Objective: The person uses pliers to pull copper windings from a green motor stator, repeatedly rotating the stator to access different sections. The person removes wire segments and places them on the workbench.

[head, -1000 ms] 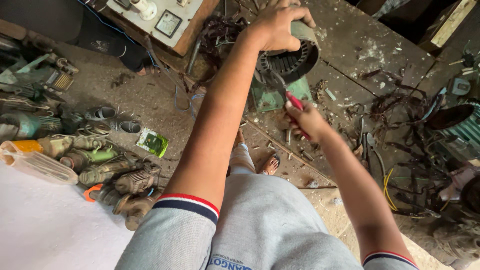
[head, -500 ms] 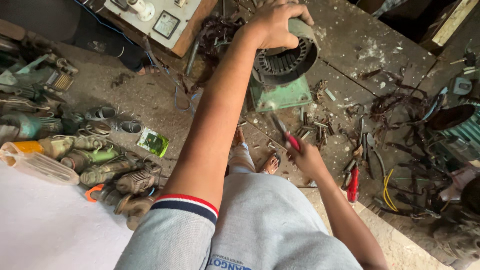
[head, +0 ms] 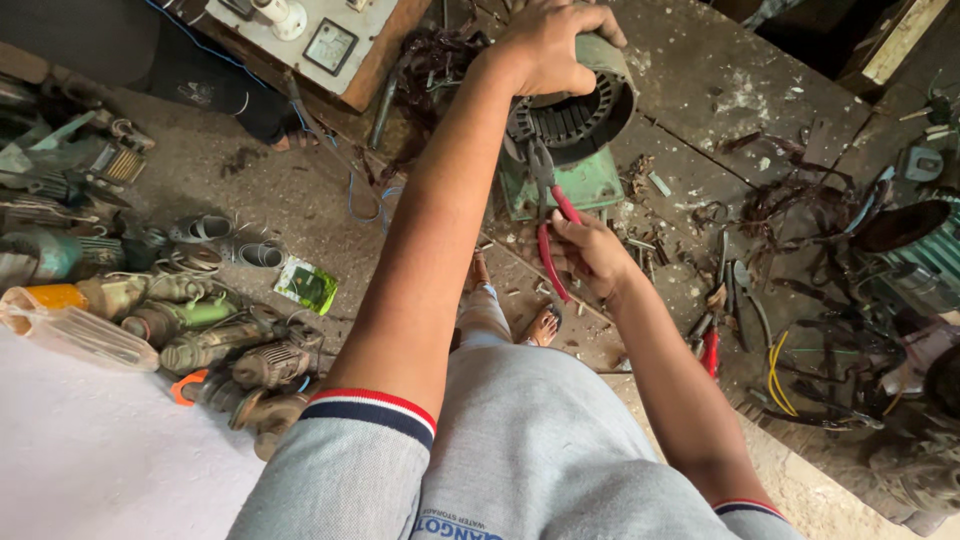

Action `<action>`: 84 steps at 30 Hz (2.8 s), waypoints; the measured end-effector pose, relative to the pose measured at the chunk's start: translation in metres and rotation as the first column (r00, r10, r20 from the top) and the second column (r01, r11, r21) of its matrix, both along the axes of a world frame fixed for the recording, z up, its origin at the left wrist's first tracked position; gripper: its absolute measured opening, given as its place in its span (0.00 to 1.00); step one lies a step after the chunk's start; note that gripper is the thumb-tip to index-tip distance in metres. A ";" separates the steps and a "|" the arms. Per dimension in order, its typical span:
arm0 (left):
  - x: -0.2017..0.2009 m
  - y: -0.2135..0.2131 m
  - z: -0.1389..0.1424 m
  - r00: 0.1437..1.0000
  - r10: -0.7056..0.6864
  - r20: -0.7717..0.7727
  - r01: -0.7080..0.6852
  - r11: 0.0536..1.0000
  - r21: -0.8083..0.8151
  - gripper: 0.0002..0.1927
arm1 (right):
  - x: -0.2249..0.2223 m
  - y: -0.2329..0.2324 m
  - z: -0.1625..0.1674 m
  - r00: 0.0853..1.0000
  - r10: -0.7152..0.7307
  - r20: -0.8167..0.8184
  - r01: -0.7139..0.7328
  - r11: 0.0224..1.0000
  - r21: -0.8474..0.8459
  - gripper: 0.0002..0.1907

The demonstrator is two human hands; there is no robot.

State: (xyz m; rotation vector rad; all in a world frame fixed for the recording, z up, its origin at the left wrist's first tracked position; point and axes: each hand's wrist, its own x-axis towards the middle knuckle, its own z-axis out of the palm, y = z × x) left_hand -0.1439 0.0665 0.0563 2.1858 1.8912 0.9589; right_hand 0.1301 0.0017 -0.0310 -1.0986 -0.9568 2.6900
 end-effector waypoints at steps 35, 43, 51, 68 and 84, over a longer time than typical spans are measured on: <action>0.005 -0.006 0.009 0.999 -0.028 0.028 0.026 0.997 0.076 0.25 | -0.001 -0.009 -0.046 0.954 -0.061 0.295 -0.172 0.692 0.701 0.13; 0.005 -0.004 0.010 0.995 0.033 0.094 -0.021 0.992 -0.127 0.25 | 0.012 -0.036 -0.034 0.941 -0.100 0.322 -0.167 0.691 0.703 0.13; 0.009 -0.006 0.005 1.000 0.014 -0.001 -0.014 0.999 0.046 0.25 | 0.020 -0.013 0.004 0.999 -0.043 -0.013 0.044 0.999 0.012 0.16; 0.009 -0.006 0.006 0.998 0.055 -0.026 -0.054 0.998 0.035 0.25 | 0.036 0.047 0.006 0.981 0.145 0.132 -0.169 0.965 0.199 0.18; 0.007 -0.005 0.009 0.996 -0.053 0.074 0.050 0.998 0.048 0.25 | 0.012 -0.009 -0.024 0.993 -0.118 -0.030 0.115 0.988 -0.101 0.09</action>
